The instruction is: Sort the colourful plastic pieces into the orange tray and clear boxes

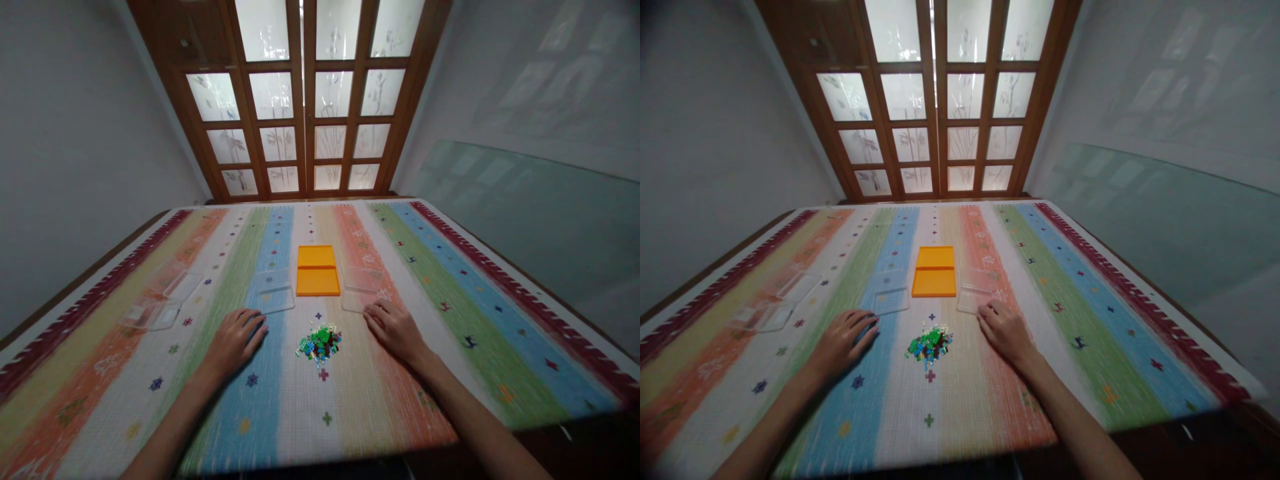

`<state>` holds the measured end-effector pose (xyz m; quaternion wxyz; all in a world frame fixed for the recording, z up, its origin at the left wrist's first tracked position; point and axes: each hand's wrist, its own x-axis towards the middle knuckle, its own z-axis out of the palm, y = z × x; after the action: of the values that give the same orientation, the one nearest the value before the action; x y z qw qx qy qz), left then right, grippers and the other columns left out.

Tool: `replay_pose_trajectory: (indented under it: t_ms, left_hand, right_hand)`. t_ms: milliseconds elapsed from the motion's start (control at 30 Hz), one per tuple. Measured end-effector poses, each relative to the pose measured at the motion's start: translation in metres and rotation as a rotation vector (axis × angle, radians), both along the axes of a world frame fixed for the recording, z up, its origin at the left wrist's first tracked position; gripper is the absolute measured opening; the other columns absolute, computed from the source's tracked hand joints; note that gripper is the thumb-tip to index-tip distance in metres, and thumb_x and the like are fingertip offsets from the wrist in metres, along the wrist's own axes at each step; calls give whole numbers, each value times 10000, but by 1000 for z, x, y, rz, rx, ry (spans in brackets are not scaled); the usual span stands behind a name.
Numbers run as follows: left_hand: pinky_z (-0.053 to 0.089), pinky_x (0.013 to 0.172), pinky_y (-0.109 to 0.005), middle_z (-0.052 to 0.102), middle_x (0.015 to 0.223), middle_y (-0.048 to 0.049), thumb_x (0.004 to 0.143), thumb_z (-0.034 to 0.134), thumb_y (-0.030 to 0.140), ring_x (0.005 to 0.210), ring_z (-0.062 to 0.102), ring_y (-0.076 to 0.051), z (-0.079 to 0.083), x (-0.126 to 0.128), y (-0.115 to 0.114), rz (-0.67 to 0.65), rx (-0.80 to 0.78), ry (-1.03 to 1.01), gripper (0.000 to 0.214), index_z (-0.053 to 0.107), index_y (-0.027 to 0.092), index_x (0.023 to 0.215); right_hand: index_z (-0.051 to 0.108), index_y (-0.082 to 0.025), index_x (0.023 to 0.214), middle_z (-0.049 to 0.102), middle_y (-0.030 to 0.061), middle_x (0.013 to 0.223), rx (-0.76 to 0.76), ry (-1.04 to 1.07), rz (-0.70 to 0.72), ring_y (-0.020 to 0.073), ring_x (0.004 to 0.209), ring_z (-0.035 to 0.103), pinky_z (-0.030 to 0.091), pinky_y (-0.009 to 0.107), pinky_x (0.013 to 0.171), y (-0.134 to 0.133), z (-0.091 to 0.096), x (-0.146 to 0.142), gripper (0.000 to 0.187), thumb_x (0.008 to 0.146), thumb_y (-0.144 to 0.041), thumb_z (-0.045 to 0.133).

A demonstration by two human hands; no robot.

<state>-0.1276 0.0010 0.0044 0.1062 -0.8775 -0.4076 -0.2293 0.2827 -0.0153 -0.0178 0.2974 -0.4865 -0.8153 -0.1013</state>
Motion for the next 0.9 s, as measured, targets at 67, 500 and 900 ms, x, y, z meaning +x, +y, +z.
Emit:
replay_pose_trajectory:
  t_ms: [67,500,900]
  left_hand:
    - [543,907,-450,734,1112,-95,1035,489,329,1024,655,-261,-1,1,0,-4,10,17,274,711,181,1094]
    - [531,893,-509,752,1011,-142,993,459,329,1002,665,-330,23,-40,13,187,22,25,318,739,183,953]
    - [492,904,-548,707,1061,-195,911,436,352,1044,615,-375,41,-119,72,727,-92,46,364,657,100,1052]
  right_hand:
    - [691,-157,901,656,74,831,-1,-7,15,175,727,608,455,287,680,0,0,0,260,1032,-215,474]
    - [674,-170,893,644,66,825,-10,61,58,176,709,622,490,291,670,1,3,-4,219,1006,-181,487]
    - [706,-164,990,684,100,919,97,150,77,195,747,667,534,307,641,-2,5,-11,169,961,-208,545]
